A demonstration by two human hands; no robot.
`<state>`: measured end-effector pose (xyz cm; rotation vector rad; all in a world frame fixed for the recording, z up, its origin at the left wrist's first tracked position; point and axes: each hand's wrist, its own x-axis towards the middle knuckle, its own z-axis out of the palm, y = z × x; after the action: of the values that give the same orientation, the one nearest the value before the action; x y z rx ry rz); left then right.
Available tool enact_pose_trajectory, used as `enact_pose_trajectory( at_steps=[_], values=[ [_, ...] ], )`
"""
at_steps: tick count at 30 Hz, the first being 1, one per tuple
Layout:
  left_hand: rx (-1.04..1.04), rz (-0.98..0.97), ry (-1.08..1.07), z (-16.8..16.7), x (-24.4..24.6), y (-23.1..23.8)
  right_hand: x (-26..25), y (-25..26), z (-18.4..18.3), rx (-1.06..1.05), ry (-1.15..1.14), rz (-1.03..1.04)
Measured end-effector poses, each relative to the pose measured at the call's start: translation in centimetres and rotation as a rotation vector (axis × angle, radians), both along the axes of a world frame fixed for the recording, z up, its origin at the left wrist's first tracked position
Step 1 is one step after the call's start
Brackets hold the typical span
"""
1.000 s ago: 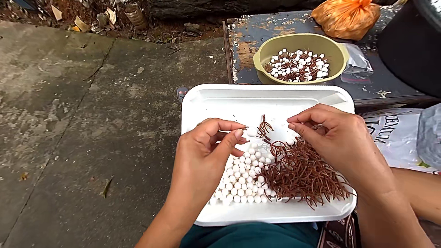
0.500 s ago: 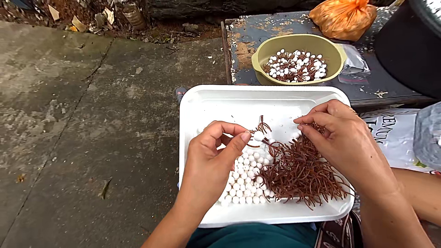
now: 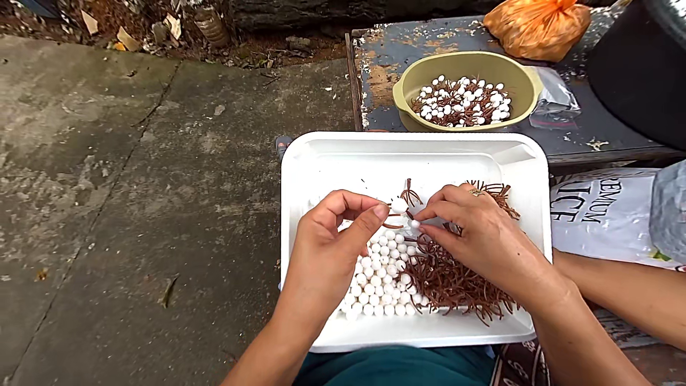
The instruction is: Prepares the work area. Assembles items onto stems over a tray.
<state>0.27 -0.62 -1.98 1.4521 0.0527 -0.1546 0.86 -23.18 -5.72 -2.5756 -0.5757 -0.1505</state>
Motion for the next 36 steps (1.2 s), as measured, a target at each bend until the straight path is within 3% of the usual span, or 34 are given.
enact_pose_trajectory(
  at_steps=[4,9,11,15,21,25,28,30,34,36],
  values=[
    [-0.023,-0.008,-0.108,-0.1,0.1,0.1,-0.3,0.0,1.0,0.210,0.009,-0.034],
    [-0.080,-0.049,-0.051,0.1,-0.2,-0.6,-0.9,0.9,3.0,0.879,0.268,0.029],
    [-0.101,-0.053,-0.034,0.1,-0.4,-0.8,-0.8,1.1,3.2,0.977,0.330,0.004],
    [-0.122,0.047,-0.071,1.1,0.7,0.8,-0.8,1.4,2.7,0.660,0.145,-0.093],
    [-0.091,0.183,-0.156,2.6,2.0,3.1,-1.8,4.3,1.0,0.129,0.001,0.112],
    [-0.106,0.177,-0.121,1.9,1.5,2.8,-1.5,4.1,0.9,-0.024,-0.001,0.172],
    [-0.090,0.147,-0.074,1.8,1.2,2.4,-1.6,4.3,0.0,-0.027,0.010,0.186],
    [-0.104,0.114,-0.075,1.8,1.1,2.1,-1.6,4.2,-0.1,0.117,0.029,0.128],
    [-0.134,0.049,-0.052,1.3,0.4,1.1,-1.2,3.4,3.1,0.995,0.521,0.016],
    [-0.158,0.030,-0.017,1.0,0.0,0.4,-1.0,3.4,4.2,1.244,0.683,-0.027]
  ],
)
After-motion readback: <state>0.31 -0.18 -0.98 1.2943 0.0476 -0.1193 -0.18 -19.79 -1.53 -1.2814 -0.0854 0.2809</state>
